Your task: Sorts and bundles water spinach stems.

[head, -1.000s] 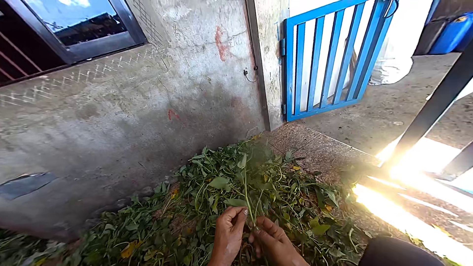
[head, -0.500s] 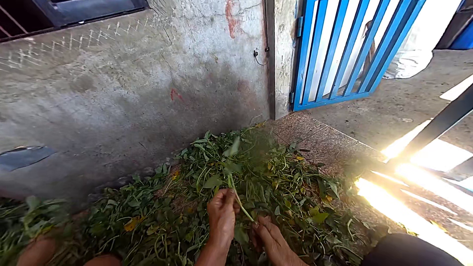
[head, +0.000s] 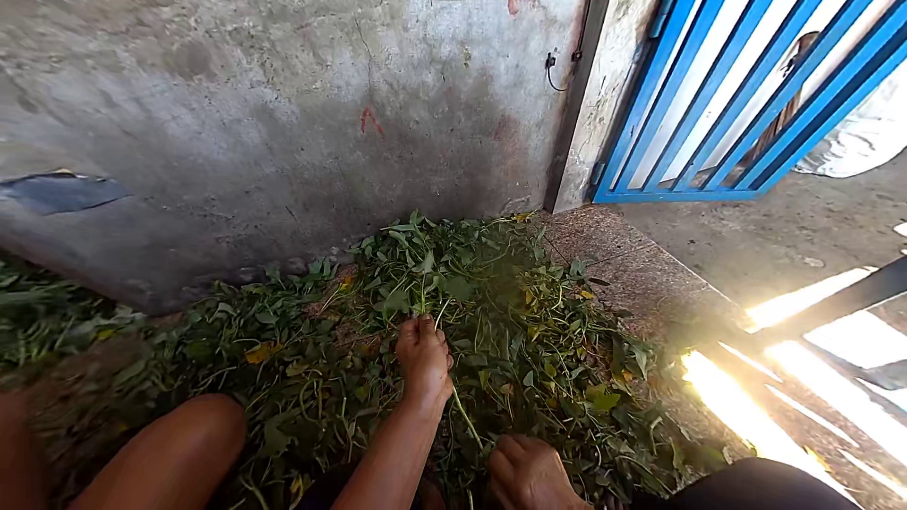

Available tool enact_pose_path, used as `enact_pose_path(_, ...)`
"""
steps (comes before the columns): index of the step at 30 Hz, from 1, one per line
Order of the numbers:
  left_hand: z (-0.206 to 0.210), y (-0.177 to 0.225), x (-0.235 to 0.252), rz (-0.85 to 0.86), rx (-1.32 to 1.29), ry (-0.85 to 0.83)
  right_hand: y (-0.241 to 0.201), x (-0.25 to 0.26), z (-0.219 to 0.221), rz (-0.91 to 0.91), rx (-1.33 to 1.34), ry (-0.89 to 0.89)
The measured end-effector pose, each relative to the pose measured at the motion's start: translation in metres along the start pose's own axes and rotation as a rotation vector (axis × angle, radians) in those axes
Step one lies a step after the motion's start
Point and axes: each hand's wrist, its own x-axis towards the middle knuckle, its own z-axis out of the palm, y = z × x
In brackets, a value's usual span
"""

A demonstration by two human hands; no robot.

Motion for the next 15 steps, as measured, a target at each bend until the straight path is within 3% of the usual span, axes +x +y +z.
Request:
enact_pose_path(2, -0.002, 0.000, 0.002, -0.020, -0.020, 0.017, -0.002, 0.001, -0.003, -0.191, -0.144, 0.169)
enact_pose_path(5, -0.006, 0.012, 0.005, -0.179, -0.092, 0.041, -0.023, 0.017, -0.041, -0.268, -0.065, 0.416)
enact_pose_path(8, -0.004, 0.018, -0.006, -0.317, -0.190, -0.036, -0.032, 0.042, -0.089, -0.188, -0.101, 0.620)
enact_pose_path(11, 0.001, 0.025, -0.011, -0.342, -0.251, -0.076, -0.027, 0.057, -0.112, -0.023, -0.065, 0.738)
enact_pose_path(13, -0.002, 0.028, 0.003, -0.288, -0.233, -0.028, -0.033, 0.060, -0.131, 0.093, 0.279, 0.791)
enact_pose_path(15, -0.013, 0.033, 0.020, -0.234, -0.244, 0.051, -0.043, 0.066, -0.154, 0.101, 0.878, 0.733)
